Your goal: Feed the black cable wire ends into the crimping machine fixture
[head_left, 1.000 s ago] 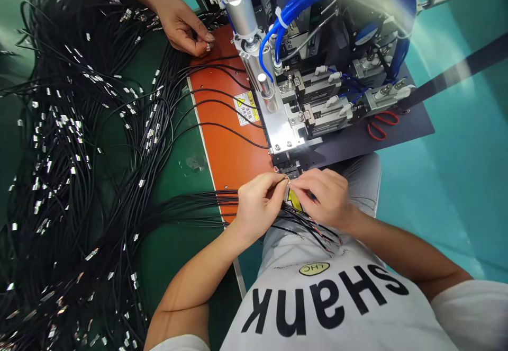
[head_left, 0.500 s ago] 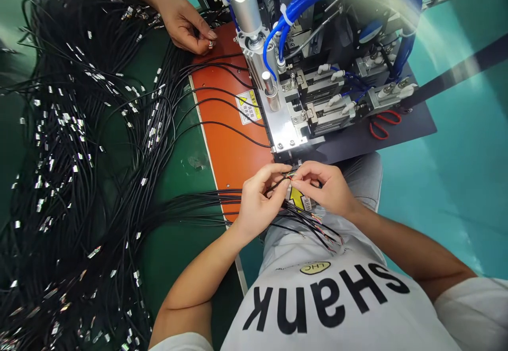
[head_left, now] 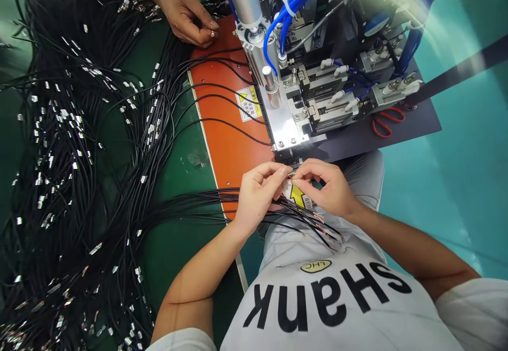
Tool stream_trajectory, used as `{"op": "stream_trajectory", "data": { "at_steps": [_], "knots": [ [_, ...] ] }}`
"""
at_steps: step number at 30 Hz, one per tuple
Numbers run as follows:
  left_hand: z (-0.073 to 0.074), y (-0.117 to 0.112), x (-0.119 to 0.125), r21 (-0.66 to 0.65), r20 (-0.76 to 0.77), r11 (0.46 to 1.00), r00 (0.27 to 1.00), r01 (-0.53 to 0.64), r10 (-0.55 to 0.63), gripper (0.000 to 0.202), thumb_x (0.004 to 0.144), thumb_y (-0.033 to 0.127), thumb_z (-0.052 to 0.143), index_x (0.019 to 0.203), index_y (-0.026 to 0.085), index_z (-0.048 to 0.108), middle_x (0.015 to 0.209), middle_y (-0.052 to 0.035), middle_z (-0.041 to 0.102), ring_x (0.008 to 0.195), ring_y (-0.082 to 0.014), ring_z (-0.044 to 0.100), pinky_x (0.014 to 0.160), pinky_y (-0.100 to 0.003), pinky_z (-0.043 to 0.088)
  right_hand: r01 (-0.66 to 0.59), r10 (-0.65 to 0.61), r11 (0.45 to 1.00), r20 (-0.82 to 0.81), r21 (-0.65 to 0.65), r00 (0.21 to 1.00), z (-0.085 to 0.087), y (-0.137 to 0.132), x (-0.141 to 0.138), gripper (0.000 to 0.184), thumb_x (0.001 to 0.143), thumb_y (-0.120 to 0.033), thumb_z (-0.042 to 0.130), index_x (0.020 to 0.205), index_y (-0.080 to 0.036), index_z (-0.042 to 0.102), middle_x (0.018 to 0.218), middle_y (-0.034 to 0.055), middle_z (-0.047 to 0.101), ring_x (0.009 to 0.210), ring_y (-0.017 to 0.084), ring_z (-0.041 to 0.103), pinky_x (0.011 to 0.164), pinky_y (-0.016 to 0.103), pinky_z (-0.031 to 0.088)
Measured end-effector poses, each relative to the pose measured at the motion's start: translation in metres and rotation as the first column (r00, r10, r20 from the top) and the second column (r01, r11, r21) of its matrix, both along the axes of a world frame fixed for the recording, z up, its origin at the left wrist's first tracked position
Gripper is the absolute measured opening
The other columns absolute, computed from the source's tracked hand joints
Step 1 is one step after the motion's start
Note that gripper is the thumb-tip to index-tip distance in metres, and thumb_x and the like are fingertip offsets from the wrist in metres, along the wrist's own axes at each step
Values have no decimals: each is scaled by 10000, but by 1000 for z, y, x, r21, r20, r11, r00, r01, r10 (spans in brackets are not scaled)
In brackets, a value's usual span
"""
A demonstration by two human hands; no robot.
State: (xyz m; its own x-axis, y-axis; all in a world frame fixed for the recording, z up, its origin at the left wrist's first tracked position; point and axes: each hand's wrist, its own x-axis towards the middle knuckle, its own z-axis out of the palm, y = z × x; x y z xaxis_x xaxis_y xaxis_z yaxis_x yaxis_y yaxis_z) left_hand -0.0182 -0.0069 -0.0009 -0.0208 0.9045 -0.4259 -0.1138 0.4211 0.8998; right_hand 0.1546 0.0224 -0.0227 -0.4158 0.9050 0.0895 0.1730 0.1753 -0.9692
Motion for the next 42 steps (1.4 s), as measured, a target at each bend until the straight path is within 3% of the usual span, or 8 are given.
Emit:
{"op": "stream_trajectory", "data": {
  "at_steps": [5, 9, 16, 24, 28, 34, 37, 42],
  "knots": [
    [3, 1, -6, -43, -3, 998, 999, 49, -49, 257, 841, 421, 714, 871, 166, 729, 533, 29, 477, 488, -65, 419, 438, -183, 414, 5, -6, 998, 13, 57, 1000, 3, 1, -1, 90, 861, -141, 637, 800, -207, 652, 778, 1, 630, 678, 128, 550, 614, 276, 433],
    [3, 2, -10, -62, 6, 996, 998, 64, -64, 248, 809, 408, 746, 894, 175, 738, 529, 29, 490, 503, -82, 456, 456, -201, 441, -11, 9, 998, 33, 69, 999, 4, 3, 1, 93, 867, -152, 629, 798, -212, 649, 764, 3, 633, 679, 136, 552, 621, 282, 444],
    [-2, 3, -12, -62, 94, 994, 992, 87, -81, 207, 793, 359, 769, 857, 172, 709, 578, 28, 501, 502, -57, 403, 451, -187, 360, -40, 38, 995, 24, 87, 999, 7, 5, 4, 97, 864, -138, 637, 797, -208, 641, 755, -1, 614, 680, 134, 548, 632, 283, 443],
    [-1, -2, -10, -131, 115, 987, 990, 95, -80, 240, 816, 399, 745, 913, 192, 671, 601, 45, 429, 523, -58, 387, 455, -169, 414, 5, -11, 996, 66, 94, 998, 6, -2, 0, 93, 873, -149, 620, 806, -214, 624, 786, 12, 632, 697, 151, 578, 659, 306, 457],
    [0, -2, -11, -89, 88, 990, 991, 107, -99, 240, 850, 402, 709, 951, 186, 687, 587, 33, 468, 542, -74, 444, 476, -176, 430, -5, -31, 976, 160, 219, 987, 8, 1, 2, 78, 878, -161, 631, 824, -217, 631, 781, -1, 656, 688, 148, 605, 677, 320, 424],
    [7, -2, -12, -66, 38, 984, 986, 166, -163, 249, 859, 406, 699, 919, 165, 673, 625, -3, 577, 555, -109, 569, 463, -200, 458, -89, -64, 896, 325, 436, 944, 14, 5, 7, 74, 895, -168, 607, 864, -229, 636, 781, -8, 700, 687, 152, 615, 672, 343, 358],
    [6, -4, -10, -72, 66, 992, 993, 103, -99, 242, 840, 395, 726, 916, 174, 663, 565, 32, 512, 486, -80, 493, 419, -185, 434, -80, -61, 916, 334, 393, 941, 16, 1, 4, 74, 891, -169, 609, 859, -229, 637, 763, -10, 684, 663, 146, 598, 668, 343, 359],
    [-1, -6, -7, -35, 106, 999, 994, -17, 21, 195, 820, 340, 752, 905, 183, 673, 601, 33, 524, 511, -61, 469, 452, -176, 418, 79, -103, 987, 170, 142, 980, 10, -11, -12, 121, 886, -145, 597, 791, -221, 603, 737, -10, 615, 632, 134, 554, 656, 316, 412]
  ]
}}
